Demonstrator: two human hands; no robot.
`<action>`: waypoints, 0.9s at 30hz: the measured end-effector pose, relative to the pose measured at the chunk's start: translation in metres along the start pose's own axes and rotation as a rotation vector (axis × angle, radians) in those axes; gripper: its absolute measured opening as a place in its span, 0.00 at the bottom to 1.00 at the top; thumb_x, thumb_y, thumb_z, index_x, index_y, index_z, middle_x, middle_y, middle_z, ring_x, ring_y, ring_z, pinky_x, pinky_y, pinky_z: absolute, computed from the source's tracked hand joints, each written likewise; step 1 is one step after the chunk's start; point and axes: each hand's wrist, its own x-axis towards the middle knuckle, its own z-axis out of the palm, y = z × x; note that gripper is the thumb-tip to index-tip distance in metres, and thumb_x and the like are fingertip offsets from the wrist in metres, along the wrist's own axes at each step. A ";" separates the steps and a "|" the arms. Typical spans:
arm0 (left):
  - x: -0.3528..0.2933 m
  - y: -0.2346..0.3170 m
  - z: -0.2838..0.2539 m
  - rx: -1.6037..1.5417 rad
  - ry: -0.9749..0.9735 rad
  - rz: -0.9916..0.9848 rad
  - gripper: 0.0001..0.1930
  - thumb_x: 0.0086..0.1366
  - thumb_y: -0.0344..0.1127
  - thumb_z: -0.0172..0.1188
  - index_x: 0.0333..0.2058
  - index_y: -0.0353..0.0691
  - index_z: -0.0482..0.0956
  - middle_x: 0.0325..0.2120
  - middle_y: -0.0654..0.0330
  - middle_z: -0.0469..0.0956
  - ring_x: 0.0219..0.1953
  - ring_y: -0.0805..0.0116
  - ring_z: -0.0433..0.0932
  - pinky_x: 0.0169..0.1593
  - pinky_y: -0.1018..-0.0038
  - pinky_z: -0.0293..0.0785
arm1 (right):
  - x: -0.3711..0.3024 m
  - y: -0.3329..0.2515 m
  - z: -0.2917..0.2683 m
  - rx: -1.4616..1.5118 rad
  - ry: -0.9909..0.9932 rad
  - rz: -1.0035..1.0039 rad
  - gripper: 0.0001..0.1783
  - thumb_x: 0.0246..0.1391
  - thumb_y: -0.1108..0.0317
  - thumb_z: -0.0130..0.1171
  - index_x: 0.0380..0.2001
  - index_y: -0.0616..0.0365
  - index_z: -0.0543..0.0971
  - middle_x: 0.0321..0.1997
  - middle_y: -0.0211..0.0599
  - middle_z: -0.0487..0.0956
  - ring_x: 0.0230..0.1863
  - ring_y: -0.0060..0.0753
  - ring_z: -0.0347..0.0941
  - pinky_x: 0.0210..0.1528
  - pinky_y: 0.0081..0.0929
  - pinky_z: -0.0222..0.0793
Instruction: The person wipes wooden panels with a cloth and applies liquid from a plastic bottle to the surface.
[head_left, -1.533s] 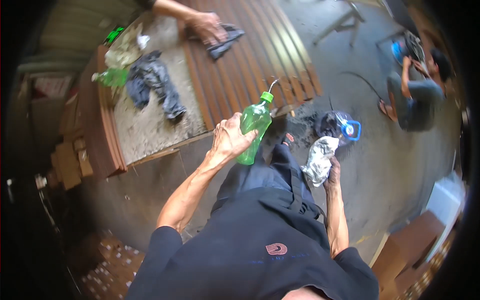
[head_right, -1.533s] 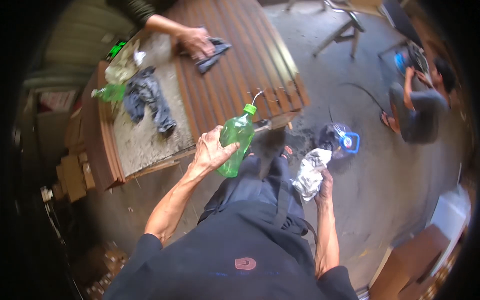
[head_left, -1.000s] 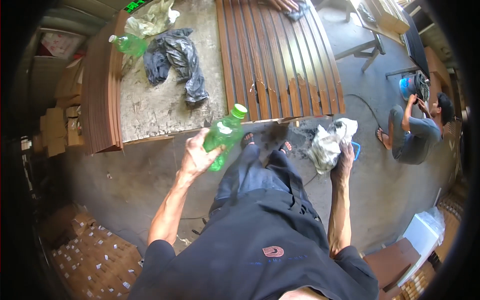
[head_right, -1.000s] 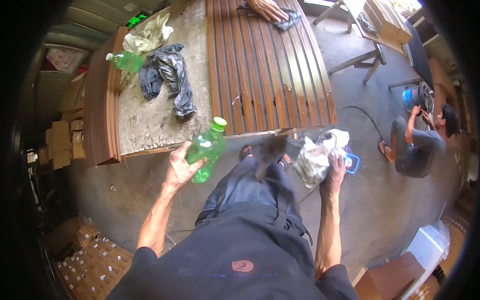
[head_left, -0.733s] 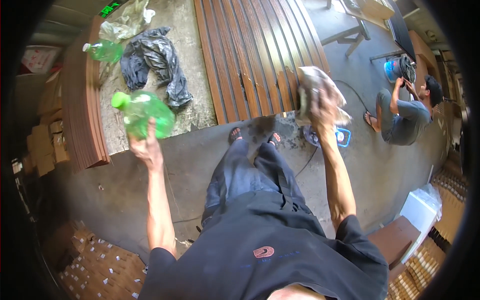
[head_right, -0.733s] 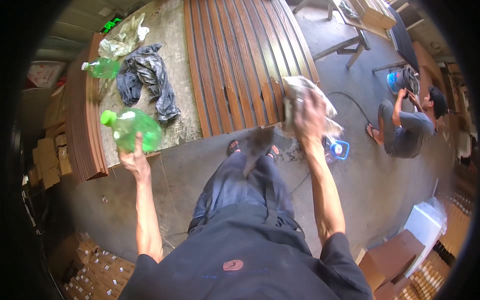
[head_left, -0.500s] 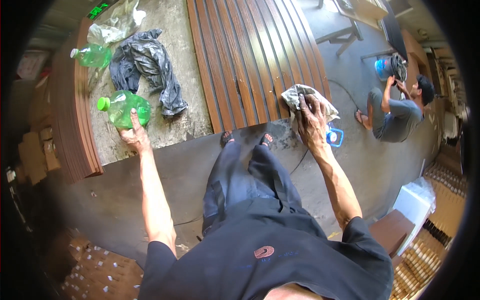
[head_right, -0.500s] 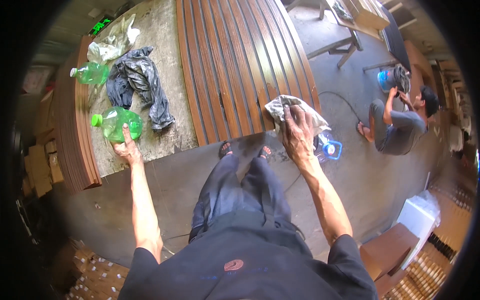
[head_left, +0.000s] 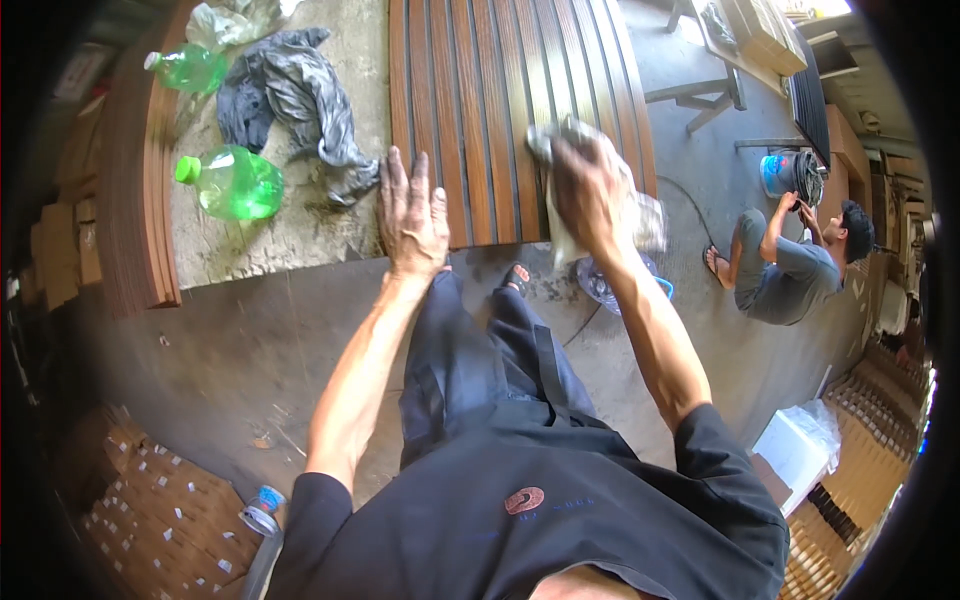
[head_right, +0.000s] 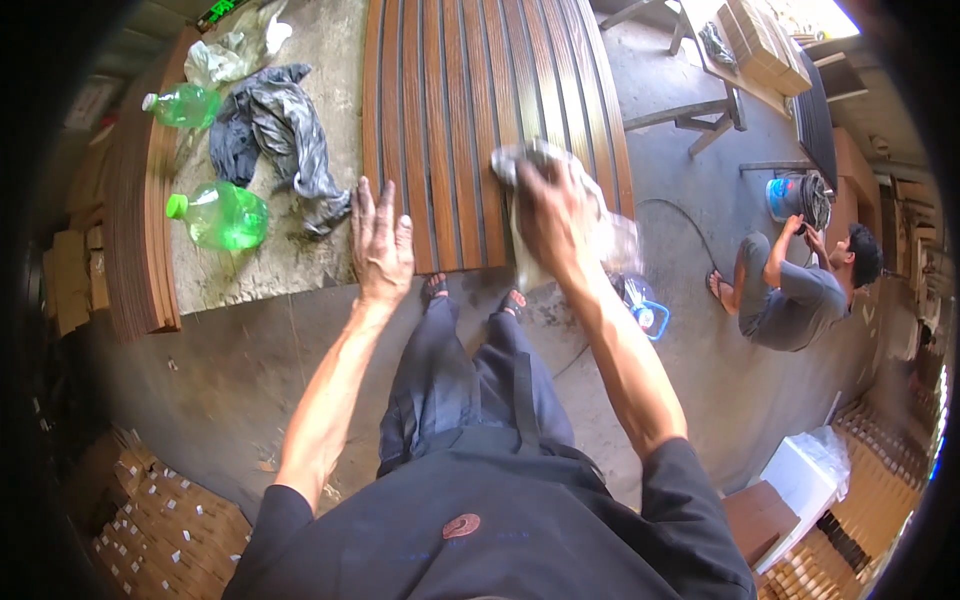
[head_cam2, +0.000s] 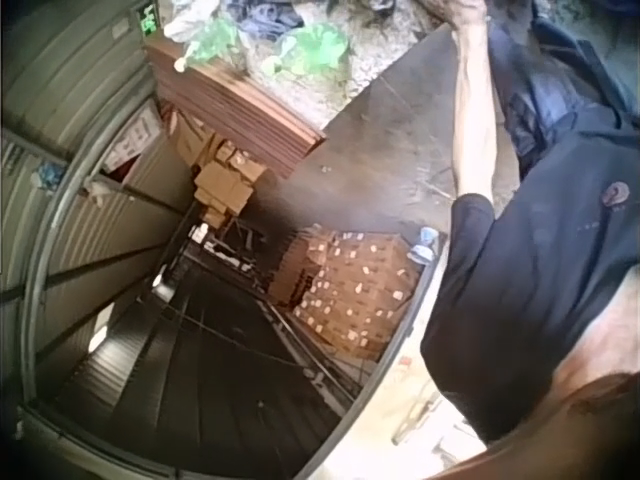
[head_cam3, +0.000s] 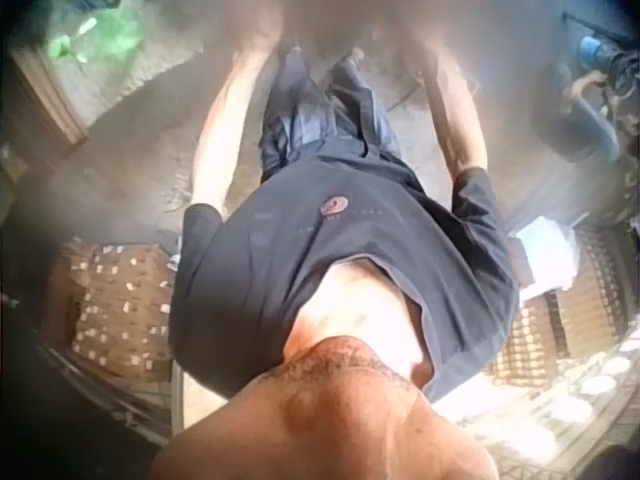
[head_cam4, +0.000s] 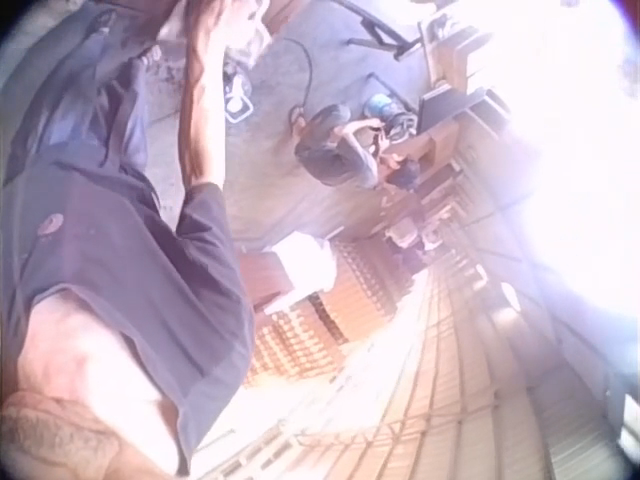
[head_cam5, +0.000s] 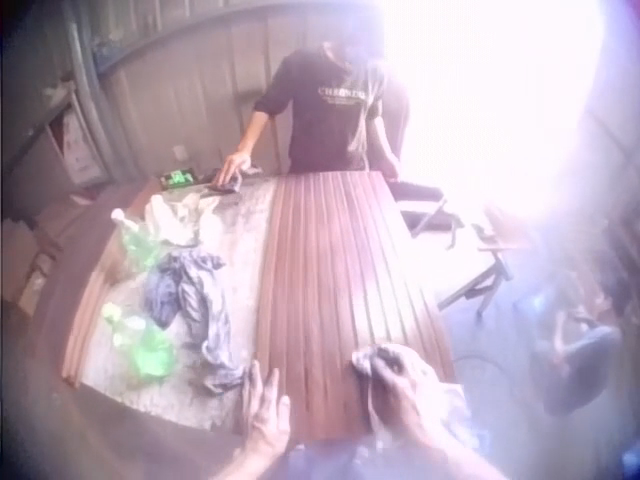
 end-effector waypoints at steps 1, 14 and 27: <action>0.000 -0.001 0.002 -0.011 -0.005 0.016 0.26 0.76 0.42 0.43 0.69 0.39 0.63 0.72 0.42 0.53 0.74 0.41 0.50 0.75 0.53 0.46 | 0.020 0.002 0.002 -0.006 0.018 0.032 0.17 0.59 0.71 0.58 0.52 0.48 0.81 0.50 0.52 0.77 0.48 0.56 0.77 0.47 0.48 0.75; 0.006 0.000 0.004 0.047 -0.006 0.151 0.26 0.75 0.33 0.44 0.69 0.35 0.61 0.72 0.47 0.55 0.73 0.45 0.55 0.75 0.55 0.50 | 0.031 0.016 0.016 -0.010 0.107 -0.015 0.20 0.52 0.75 0.57 0.51 0.55 0.78 0.51 0.53 0.75 0.45 0.57 0.76 0.40 0.51 0.75; -0.005 -0.018 0.002 0.108 0.037 0.164 0.26 0.74 0.35 0.46 0.68 0.36 0.63 0.71 0.48 0.59 0.71 0.47 0.60 0.74 0.56 0.54 | -0.039 0.025 -0.009 0.057 -0.001 0.011 0.18 0.54 0.72 0.59 0.49 0.54 0.79 0.52 0.55 0.76 0.52 0.57 0.74 0.49 0.50 0.72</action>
